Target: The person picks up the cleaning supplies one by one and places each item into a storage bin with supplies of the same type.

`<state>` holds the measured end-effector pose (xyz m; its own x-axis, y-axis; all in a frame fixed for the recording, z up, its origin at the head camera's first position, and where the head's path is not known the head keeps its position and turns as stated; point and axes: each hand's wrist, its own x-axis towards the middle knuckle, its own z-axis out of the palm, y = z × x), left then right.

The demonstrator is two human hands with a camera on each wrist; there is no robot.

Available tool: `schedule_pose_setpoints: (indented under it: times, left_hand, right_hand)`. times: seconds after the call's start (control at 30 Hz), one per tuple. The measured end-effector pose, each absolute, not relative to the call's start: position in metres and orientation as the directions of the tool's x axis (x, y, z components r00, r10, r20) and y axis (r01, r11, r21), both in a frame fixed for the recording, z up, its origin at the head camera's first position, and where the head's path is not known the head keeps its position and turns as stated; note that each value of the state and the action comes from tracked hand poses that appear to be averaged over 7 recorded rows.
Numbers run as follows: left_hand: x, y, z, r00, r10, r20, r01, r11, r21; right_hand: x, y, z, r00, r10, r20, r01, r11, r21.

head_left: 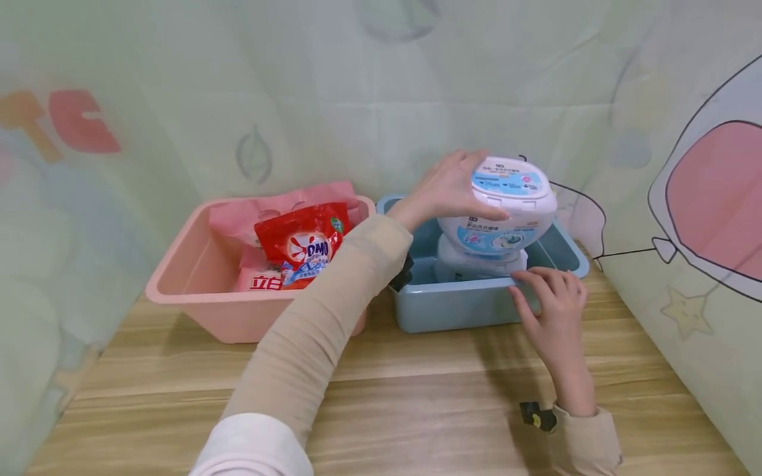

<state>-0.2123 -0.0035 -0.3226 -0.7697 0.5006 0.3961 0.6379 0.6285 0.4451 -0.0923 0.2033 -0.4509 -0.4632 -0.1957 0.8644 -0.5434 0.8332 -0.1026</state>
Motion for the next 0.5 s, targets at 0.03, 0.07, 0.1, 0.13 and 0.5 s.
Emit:
schedule_pose_setpoints:
  times: [0.03, 0.07, 0.1, 0.13, 0.5]
  left_hand:
    - [-0.2130, -0.0029, -0.3231, -0.772, 0.503, 0.389, 0.636, 0.628, 0.449]
    - [-0.2138, -0.0024, -0.3235, -0.773, 0.506, 0.383, 0.634, 0.629, 0.449]
    - [-0.2142, -0.0018, -0.3238, -0.775, 0.508, 0.377, 0.632, 0.628, 0.454]
    - [-0.2144, -0.0014, -0.3243, -0.775, 0.510, 0.372, 0.631, 0.627, 0.456]
    - [-0.2181, 0.0014, -0.3264, -0.787, 0.523, 0.328, 0.615, 0.624, 0.482]
  right_hand:
    - [-0.0925, 0.2031, -0.4516, -0.459, -0.194, 0.867, -0.547, 0.831, -0.104]
    - [-0.0926, 0.2029, -0.4521, -0.458, -0.195, 0.868, -0.547, 0.831, -0.102]
    - [-0.0927, 0.2025, -0.4526, -0.450, -0.193, 0.872, -0.552, 0.828, -0.102]
    - [-0.0927, 0.2022, -0.4528, -0.450, -0.193, 0.872, -0.552, 0.828, -0.101]
    - [-0.0922, 0.1992, -0.4527, -0.434, -0.196, 0.879, -0.563, 0.821, -0.095]
